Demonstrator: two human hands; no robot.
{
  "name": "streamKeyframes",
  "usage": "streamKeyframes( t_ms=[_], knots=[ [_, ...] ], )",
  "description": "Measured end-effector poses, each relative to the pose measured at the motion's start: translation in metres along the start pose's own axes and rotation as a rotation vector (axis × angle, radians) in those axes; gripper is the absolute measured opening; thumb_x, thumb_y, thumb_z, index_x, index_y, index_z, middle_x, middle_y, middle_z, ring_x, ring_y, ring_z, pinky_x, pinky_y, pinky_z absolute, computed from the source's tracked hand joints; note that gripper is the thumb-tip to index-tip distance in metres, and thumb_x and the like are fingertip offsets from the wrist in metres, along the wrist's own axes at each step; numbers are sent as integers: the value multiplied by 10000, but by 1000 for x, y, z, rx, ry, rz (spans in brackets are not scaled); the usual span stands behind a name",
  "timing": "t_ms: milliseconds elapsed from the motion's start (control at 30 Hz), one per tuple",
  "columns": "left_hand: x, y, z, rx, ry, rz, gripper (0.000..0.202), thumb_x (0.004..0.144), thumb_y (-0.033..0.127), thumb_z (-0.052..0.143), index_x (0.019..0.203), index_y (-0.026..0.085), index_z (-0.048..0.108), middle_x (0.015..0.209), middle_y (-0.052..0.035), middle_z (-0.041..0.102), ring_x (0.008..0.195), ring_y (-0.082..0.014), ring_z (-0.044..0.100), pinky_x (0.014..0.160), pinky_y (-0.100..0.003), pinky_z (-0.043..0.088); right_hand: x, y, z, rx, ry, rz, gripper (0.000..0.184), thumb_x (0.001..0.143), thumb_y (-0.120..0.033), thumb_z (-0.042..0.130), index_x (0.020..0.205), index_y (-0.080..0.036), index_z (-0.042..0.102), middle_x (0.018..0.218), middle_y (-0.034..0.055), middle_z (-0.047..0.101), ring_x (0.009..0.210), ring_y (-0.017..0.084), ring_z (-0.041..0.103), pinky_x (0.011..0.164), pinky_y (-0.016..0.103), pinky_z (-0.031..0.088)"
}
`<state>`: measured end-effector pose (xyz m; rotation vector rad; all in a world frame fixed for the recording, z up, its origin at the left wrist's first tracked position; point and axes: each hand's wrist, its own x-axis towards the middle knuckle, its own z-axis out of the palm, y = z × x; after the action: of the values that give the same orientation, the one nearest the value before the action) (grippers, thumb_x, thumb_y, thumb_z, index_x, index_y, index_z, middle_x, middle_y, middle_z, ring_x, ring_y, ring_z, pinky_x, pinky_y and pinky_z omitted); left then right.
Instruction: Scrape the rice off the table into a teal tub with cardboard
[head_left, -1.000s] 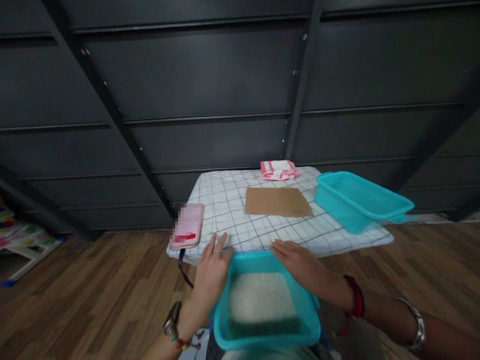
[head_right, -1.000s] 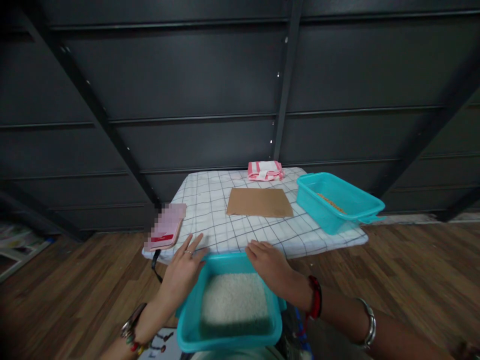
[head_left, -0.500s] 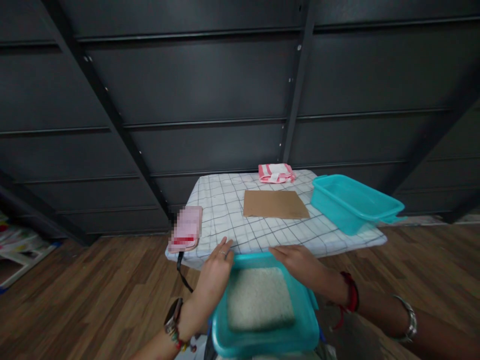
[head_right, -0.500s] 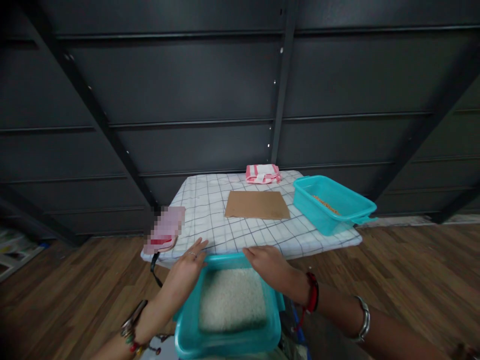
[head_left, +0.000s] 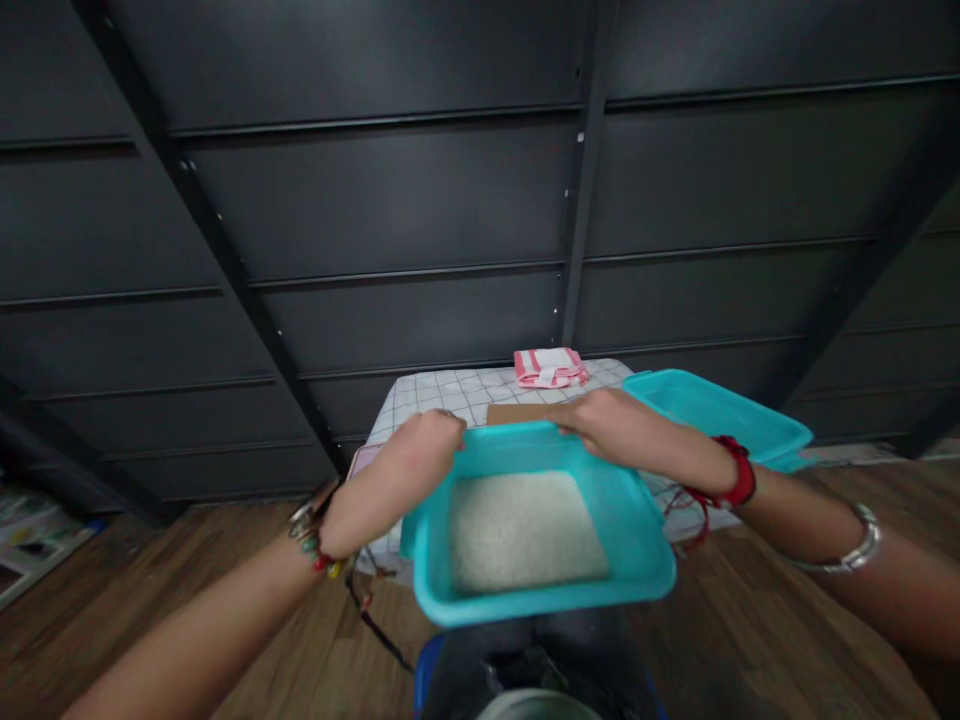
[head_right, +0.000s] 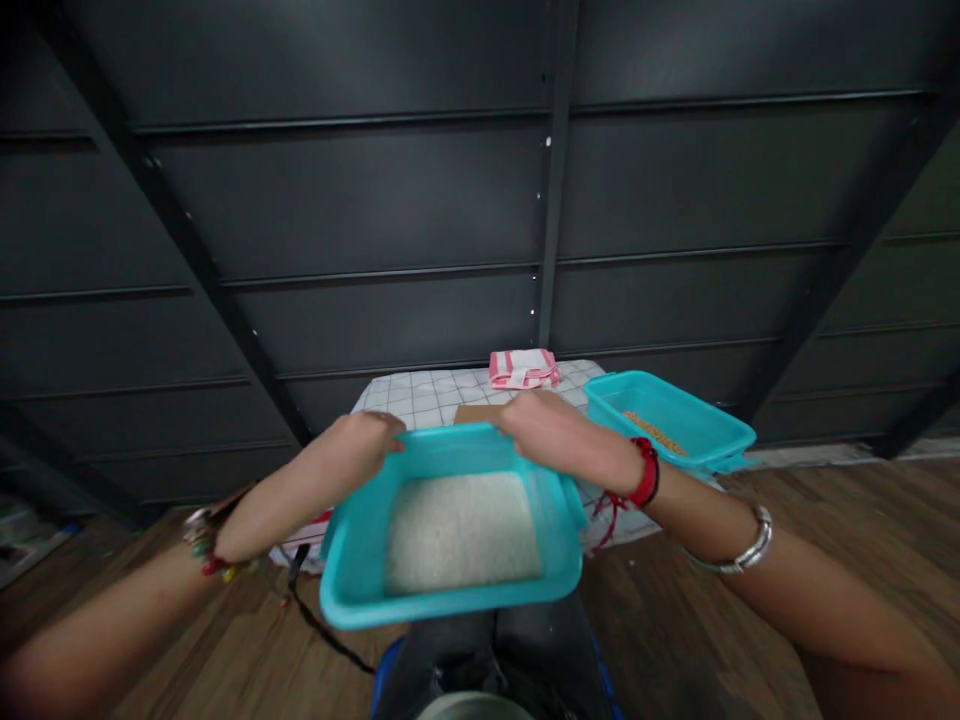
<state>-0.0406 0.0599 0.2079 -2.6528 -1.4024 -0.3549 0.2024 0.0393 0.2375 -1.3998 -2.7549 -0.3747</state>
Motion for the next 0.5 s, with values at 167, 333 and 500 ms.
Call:
streamKeyframes(
  t_ms=[167,333,500],
  knots=[
    [67,-19,-10,35,-34,-13,173,802,141,455,779,114,624,832,-114,634,822,-208,600,750,-342,454,47,41,1,-59,5,66,252,788,-87,458,925,-130,665,882,120,669,816,205,603,653,266,391],
    [107,-40,24,7,-116,-38,239,837,318,516,996,146,565,999,-53,602,875,-166,582,763,-381,492,81,62,34,-15,-64,70,239,786,-72,459,914,-84,660,876,156,671,826,235,615,685,297,421],
    [124,-54,51,-71,-162,-10,285,881,273,405,1043,114,577,1055,-120,628,971,-194,585,857,-364,455,94,75,64,36,-47,89,292,827,-50,390,1012,-71,616,979,161,655,882,223,614,746,318,456]
  ],
)
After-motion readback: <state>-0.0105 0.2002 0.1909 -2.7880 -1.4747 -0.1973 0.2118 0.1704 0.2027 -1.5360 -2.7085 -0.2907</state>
